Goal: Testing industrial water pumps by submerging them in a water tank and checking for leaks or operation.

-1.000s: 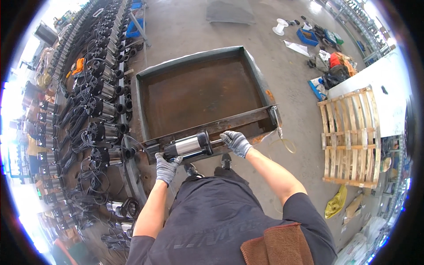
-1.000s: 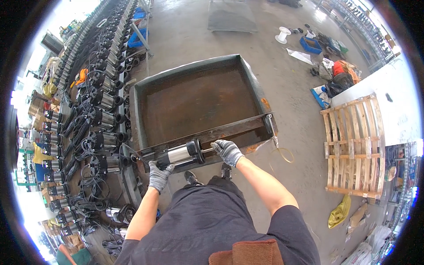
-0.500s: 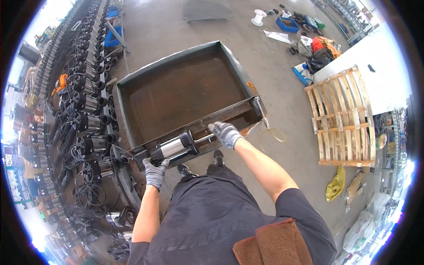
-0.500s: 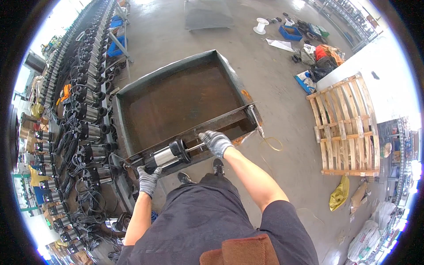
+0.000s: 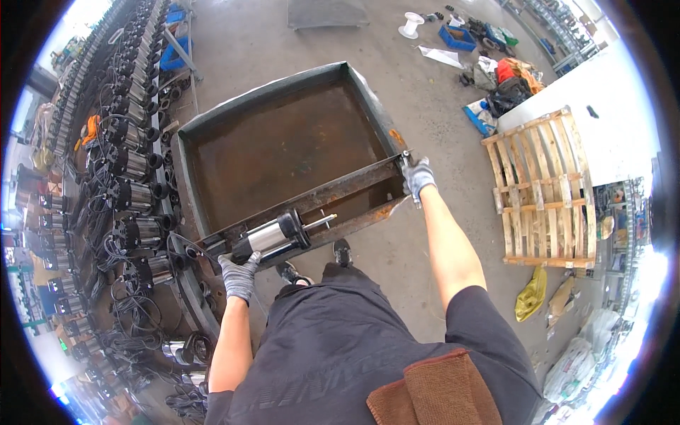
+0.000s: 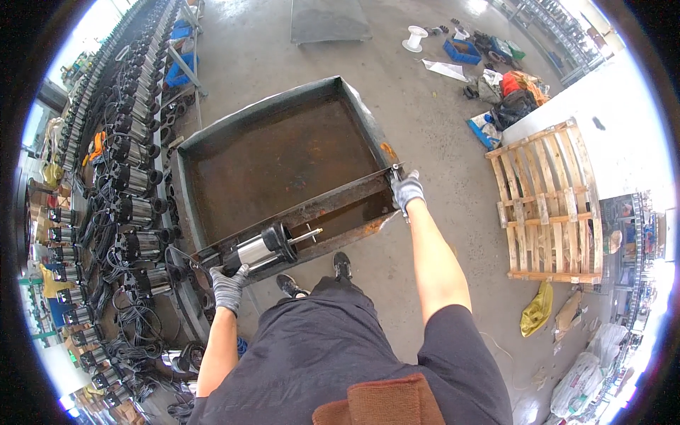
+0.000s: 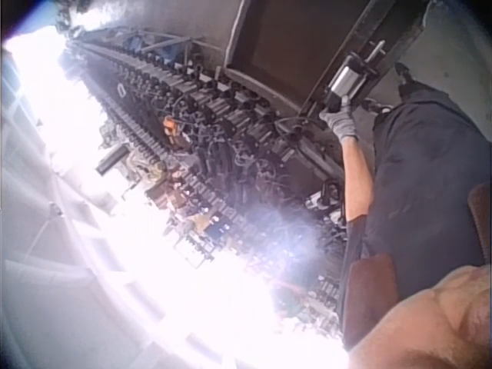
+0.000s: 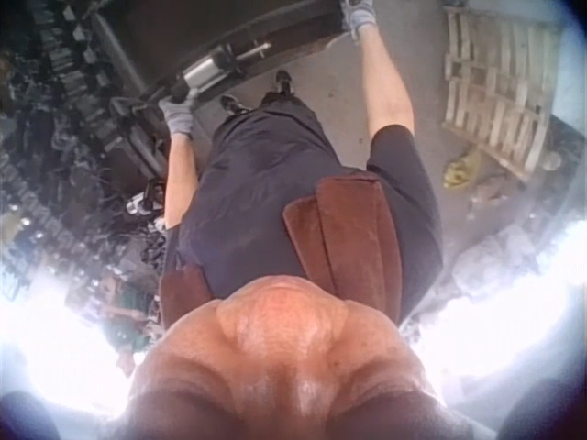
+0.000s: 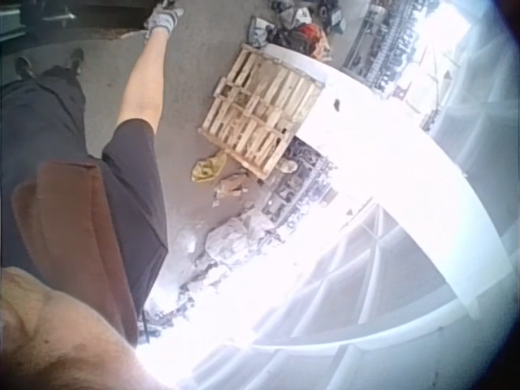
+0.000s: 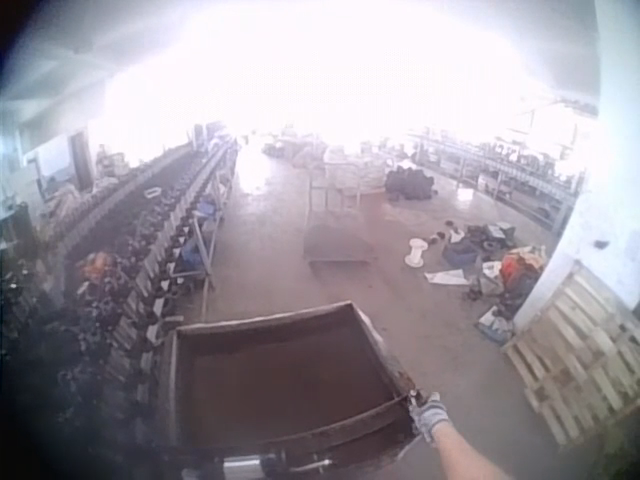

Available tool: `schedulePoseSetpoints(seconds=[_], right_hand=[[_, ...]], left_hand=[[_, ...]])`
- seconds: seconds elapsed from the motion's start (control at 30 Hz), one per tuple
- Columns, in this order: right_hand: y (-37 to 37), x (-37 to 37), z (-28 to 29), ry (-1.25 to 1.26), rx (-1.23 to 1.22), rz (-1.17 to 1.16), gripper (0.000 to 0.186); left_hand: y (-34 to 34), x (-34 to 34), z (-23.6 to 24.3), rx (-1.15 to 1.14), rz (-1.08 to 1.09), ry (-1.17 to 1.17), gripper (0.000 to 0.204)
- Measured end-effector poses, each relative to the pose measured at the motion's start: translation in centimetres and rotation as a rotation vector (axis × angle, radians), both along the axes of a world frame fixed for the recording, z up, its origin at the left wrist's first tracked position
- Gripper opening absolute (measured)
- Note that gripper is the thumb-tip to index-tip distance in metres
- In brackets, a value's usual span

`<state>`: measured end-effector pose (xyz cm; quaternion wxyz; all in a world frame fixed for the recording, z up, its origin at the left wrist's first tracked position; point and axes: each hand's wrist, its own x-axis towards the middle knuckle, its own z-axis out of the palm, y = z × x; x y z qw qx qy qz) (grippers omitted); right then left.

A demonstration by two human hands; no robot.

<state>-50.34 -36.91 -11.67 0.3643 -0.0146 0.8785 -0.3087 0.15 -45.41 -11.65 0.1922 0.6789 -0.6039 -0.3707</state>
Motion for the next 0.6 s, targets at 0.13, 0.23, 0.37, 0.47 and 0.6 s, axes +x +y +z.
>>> schedulePoseSetpoints(seconds=[0.13, 0.23, 0.37, 0.47, 0.6], right_hand=[[0.0, -2.6, -5.1, 0.457, -0.149, 0.132, 0.043], [-1.0, 2.4, -0.5, 0.444, -0.312, 0.267, 0.030], [0.7, 7.4, -2.3, 0.092, -0.664, 0.293, 0.006], [0.8, 12.3, -2.6, -0.244, -0.617, 0.365, 0.006], [0.4, 15.0, -4.0, -0.589, -0.660, 0.152, 0.007]], left_hand=[[-0.2, -1.8, 1.4, 0.046, -0.037, -0.031, 0.070], [0.1, -1.4, 2.2, 0.000, -0.007, -0.050, 0.069], [-0.5, -1.0, 0.4, 0.028, -0.014, 0.027, 0.068], [-0.6, -0.8, 1.1, 0.032, -0.021, 0.033, 0.069], [-0.8, -0.5, 0.2, 0.035, -0.040, -0.036, 0.070]])
